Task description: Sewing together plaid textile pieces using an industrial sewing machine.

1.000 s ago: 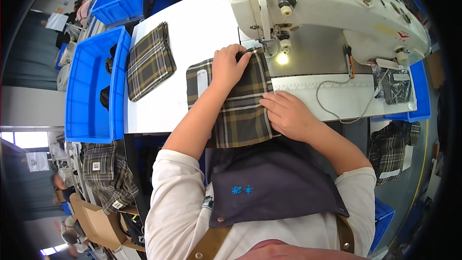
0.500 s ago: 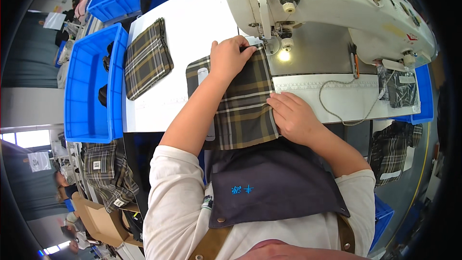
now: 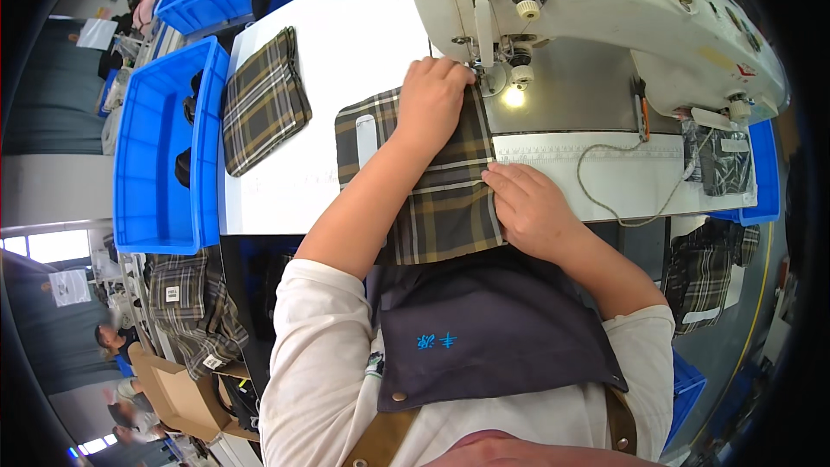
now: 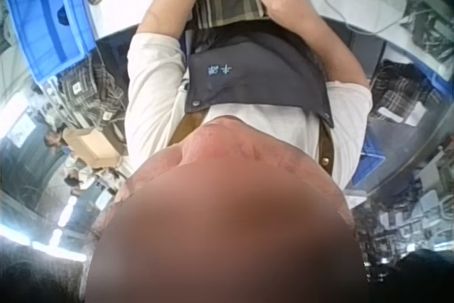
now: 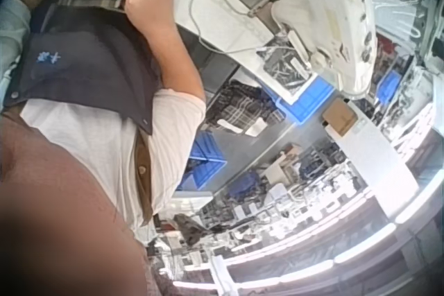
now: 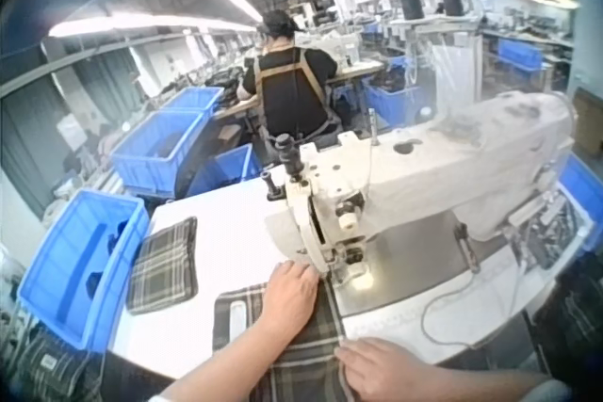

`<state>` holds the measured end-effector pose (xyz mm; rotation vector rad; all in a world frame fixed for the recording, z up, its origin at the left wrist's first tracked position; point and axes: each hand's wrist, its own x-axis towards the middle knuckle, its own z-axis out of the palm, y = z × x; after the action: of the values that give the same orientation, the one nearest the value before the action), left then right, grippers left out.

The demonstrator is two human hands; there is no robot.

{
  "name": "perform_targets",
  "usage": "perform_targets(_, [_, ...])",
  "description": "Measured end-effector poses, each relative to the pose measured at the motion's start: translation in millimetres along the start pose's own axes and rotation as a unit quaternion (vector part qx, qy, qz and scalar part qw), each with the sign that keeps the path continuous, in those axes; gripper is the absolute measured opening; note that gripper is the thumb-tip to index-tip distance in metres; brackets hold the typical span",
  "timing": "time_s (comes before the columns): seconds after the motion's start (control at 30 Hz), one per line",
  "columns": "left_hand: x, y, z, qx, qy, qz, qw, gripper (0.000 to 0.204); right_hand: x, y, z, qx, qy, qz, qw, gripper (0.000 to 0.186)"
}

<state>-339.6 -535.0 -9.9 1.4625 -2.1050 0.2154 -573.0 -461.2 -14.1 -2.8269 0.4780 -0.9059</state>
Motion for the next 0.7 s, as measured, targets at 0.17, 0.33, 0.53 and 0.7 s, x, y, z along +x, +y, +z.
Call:
perform_targets(0.17, [-23, 22, -7, -0.039, -0.022, -0.024, 0.999, 0.021, -6, -9, -5, 0.020, -0.012, 0.009, 1.000, 0.030])
perform_targets(0.33, [-33, 32, -11, -0.065, -0.032, -0.013, 0.997, 0.038, -10, -10, -4, 0.036, -0.020, 0.011, 0.999, 0.033])
perform_targets(0.53, [-27, 25, -8, -0.067, -0.030, -0.012, 0.997, 0.036, -6, -8, -1, 0.018, -0.017, 0.019, 1.000, 0.034])
perform_targets(0.7, [-25, 24, -6, -0.061, -0.024, -0.011, 0.998, 0.035, -3, -8, -3, 0.021, -0.022, 0.031, 0.999, 0.034])
